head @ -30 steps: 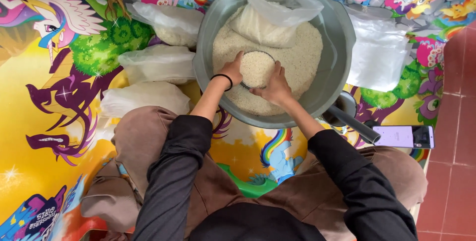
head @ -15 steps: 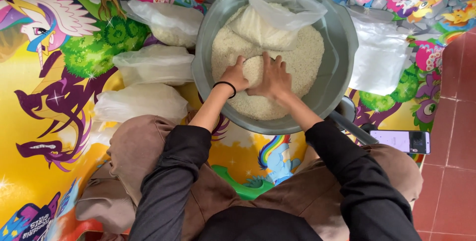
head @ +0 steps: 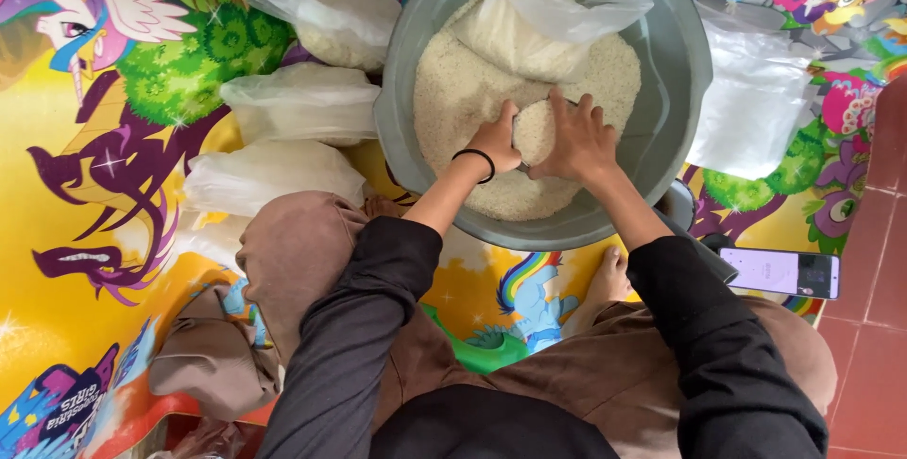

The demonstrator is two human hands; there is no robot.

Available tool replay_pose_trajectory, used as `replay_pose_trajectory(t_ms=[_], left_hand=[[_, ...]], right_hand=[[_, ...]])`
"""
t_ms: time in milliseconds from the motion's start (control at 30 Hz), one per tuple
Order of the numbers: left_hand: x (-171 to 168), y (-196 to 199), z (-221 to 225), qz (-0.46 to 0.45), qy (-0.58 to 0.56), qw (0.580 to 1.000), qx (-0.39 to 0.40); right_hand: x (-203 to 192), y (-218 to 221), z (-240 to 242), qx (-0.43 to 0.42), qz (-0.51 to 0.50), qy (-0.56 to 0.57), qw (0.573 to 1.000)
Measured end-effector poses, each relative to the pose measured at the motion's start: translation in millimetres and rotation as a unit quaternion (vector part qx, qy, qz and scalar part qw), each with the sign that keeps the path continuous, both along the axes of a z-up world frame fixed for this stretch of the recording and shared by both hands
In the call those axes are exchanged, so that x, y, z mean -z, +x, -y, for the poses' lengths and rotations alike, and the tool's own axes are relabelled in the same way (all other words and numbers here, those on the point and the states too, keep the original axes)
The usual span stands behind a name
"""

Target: Scooping rice from a large basin into individual plastic bags using a measuring cup and other small containers.

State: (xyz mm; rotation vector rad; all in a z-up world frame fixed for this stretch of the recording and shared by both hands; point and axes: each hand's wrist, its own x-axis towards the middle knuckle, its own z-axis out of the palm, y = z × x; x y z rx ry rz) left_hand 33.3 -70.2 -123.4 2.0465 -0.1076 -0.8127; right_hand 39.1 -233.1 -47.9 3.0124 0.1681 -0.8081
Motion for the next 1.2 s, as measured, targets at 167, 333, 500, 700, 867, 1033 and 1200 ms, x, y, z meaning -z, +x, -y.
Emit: replay_pose_trajectory(t_ms=[167, 333, 500, 700, 867, 1033, 1200], left_hand=[[21, -1, 35, 0.000, -0.023, 1.000, 0.018], [19, -1, 43, -0.003, -0.036, 0.999, 0.031], [19, 3, 35, 0.027, 0.044, 0.994, 0.093], [-15, 0, 35, 0.385, 0.292, 0.866, 0.132], [-95, 25, -11, 0.298, 0.354, 0.858, 0.225], [-141, 43, -67, 0.233, 0.353, 0.880, 0.215], [-152, 47, -95, 0.220, 0.368, 0.888, 0.167]], right_hand=[[13, 4, 37, 0.003, 0.008, -0.024, 1.000], [15, 8, 57, -0.012, 0.005, 0.005, 1.000], [25, 25, 59, -0.043, -0.035, -0.024, 0.998], [4, 84, 47, -0.010, 0.234, 0.211, 0.949], [31, 108, 31, 0.032, 0.248, 0.277, 0.928], [54, 105, 25, 0.056, 0.188, 0.274, 0.941], [71, 103, 10, -0.031, 0.244, 0.084, 0.966]])
